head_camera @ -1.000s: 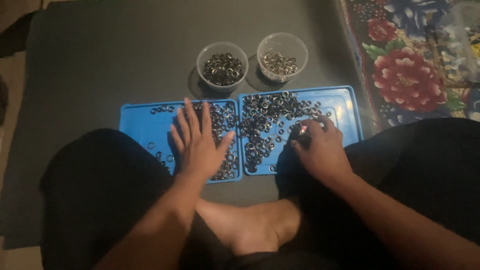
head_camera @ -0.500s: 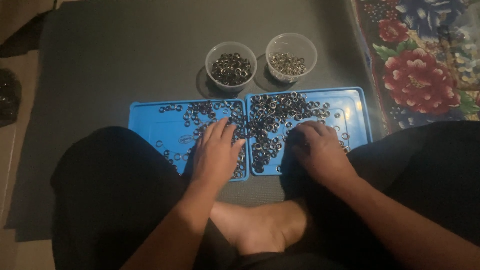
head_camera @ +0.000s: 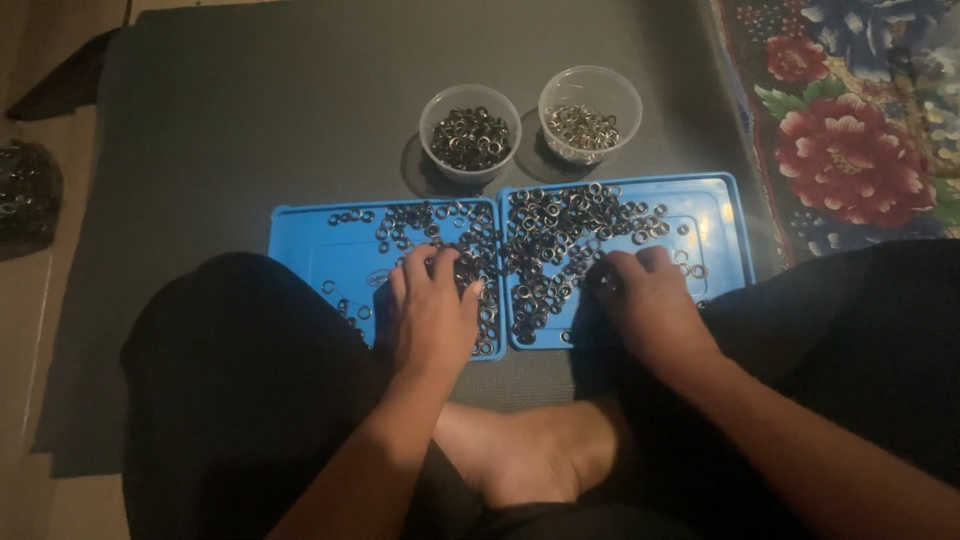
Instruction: Sorting small metal rings from blue trays into two separate plastic containers while sitting on the floor.
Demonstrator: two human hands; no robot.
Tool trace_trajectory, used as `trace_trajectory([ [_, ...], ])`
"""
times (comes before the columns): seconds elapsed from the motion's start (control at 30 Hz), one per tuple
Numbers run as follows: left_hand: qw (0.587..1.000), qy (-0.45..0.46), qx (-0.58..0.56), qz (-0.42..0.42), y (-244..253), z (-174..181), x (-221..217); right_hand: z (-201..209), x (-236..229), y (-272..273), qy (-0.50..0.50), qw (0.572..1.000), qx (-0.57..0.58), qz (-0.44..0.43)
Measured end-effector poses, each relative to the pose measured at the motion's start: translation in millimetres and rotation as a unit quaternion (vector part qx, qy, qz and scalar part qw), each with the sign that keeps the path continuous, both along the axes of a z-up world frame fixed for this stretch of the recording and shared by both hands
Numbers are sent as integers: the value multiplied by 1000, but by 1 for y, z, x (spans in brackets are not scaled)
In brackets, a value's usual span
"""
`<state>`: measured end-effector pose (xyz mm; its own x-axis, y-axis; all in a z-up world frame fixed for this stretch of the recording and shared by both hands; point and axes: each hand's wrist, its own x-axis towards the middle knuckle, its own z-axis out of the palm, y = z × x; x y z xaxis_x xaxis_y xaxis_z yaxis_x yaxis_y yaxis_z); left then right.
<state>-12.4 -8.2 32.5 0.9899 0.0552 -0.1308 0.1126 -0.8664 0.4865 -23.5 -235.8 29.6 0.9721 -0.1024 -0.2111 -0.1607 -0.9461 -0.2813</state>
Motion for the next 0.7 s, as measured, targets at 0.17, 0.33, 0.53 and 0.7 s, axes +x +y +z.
trace_trajectory([
  [0.17, 1000, -26, -15, -7, -1, 0, 0, 24, -3, 10, 23, 998, 46, 19],
  [0.33, 997, -63, -43, -8, 1, 12, -3, 47, -5, 15, -2, 993, 102, 50],
  [0.53, 997, -27, -59, -42, 5, 18, -10, 47, -9, 9, 4, 994, 100, 47],
  [0.7, 990, -41, -82, -107, 5, -4, -12, 19, -8, 3, 27, 993, 85, 80],
])
